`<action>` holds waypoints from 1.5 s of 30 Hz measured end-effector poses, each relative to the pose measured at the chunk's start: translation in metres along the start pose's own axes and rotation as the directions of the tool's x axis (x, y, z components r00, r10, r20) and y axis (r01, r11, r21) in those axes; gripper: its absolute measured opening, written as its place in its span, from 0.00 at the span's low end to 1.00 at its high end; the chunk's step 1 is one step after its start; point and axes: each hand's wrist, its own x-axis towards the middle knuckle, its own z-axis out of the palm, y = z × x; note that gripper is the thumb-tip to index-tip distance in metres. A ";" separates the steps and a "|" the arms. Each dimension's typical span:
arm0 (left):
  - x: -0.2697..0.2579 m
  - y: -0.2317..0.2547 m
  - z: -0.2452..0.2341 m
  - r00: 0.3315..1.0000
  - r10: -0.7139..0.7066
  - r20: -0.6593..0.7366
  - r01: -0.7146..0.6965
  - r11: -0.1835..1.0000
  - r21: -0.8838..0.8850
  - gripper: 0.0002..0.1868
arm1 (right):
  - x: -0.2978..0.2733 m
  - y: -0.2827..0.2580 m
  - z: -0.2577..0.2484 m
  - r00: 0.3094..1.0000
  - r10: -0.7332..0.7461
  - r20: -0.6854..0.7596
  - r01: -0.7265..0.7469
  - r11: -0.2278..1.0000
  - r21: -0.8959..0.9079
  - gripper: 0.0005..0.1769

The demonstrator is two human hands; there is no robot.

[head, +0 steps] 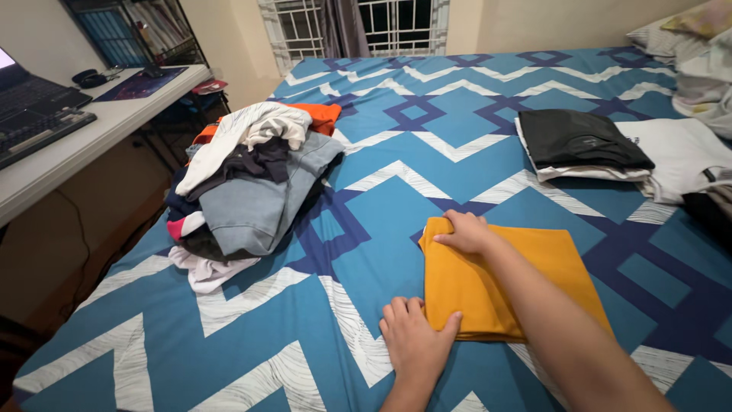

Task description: The person folds a yellow t-shirt and a white t-shirt by hand on a bed, placing each finished item onto a stack of folded laundry.

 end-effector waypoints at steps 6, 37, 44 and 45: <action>0.005 -0.013 0.008 0.994 0.091 0.059 -0.092 0.996 0.013 0.32 | -0.013 0.000 -0.009 0.972 -0.195 -0.130 0.210 0.971 0.116 0.29; 0.116 0.148 -0.041 0.835 0.548 -0.049 -0.123 0.099 -0.987 0.21 | -0.262 0.155 -0.202 0.751 0.348 -0.561 0.518 0.217 0.828 0.14; 0.093 0.021 0.074 0.874 0.468 0.131 -0.232 0.638 -0.735 0.26 | -0.288 0.198 -0.066 0.845 0.159 -0.511 0.220 0.767 0.602 0.14; 0.081 0.000 0.079 0.825 0.527 0.206 -0.288 0.705 -0.648 0.21 | -0.289 0.209 -0.050 0.893 0.138 -0.429 0.131 0.831 0.540 0.14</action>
